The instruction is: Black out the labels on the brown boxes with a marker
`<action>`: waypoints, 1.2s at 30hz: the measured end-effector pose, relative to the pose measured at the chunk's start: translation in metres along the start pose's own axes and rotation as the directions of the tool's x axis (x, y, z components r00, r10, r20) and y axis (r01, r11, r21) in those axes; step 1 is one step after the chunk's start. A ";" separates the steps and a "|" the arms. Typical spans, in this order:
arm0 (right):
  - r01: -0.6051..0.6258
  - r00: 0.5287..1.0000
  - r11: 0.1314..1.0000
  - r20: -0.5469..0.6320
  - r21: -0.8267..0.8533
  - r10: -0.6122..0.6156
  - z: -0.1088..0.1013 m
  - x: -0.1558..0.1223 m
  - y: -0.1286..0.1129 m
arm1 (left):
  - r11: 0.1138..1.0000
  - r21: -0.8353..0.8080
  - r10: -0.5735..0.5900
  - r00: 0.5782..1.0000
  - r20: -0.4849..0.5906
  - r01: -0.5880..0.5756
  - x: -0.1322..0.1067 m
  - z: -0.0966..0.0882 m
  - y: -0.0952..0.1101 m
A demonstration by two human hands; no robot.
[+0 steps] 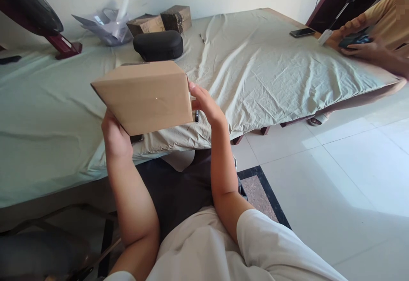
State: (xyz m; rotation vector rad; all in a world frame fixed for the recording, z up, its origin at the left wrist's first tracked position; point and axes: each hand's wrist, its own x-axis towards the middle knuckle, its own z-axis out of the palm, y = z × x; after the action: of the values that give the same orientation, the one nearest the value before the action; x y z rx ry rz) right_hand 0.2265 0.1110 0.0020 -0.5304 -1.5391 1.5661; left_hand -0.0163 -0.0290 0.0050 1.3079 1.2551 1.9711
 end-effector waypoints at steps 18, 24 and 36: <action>0.200 0.974 0.956 -0.062 -0.216 -0.218 0.009 -0.007 -0.038 | 0.914 -0.106 -0.389 0.920 0.033 0.391 0.000 0.001 0.004; 0.198 0.971 0.956 -0.088 -0.215 -0.221 0.012 -0.012 -0.040 | 0.887 -0.095 -0.450 0.892 0.041 0.452 -0.001 -0.004 0.003; -0.002 0.998 1.000 -0.063 -0.010 0.001 0.009 -0.006 -0.027 | 0.985 0.125 -0.128 0.990 0.051 0.121 -0.007 0.002 0.021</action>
State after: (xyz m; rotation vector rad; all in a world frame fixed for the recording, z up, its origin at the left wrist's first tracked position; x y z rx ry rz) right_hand 0.2305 0.0975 0.0279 -0.5811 -1.4999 1.5298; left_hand -0.0089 -0.0435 0.0197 1.3012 1.4118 1.7814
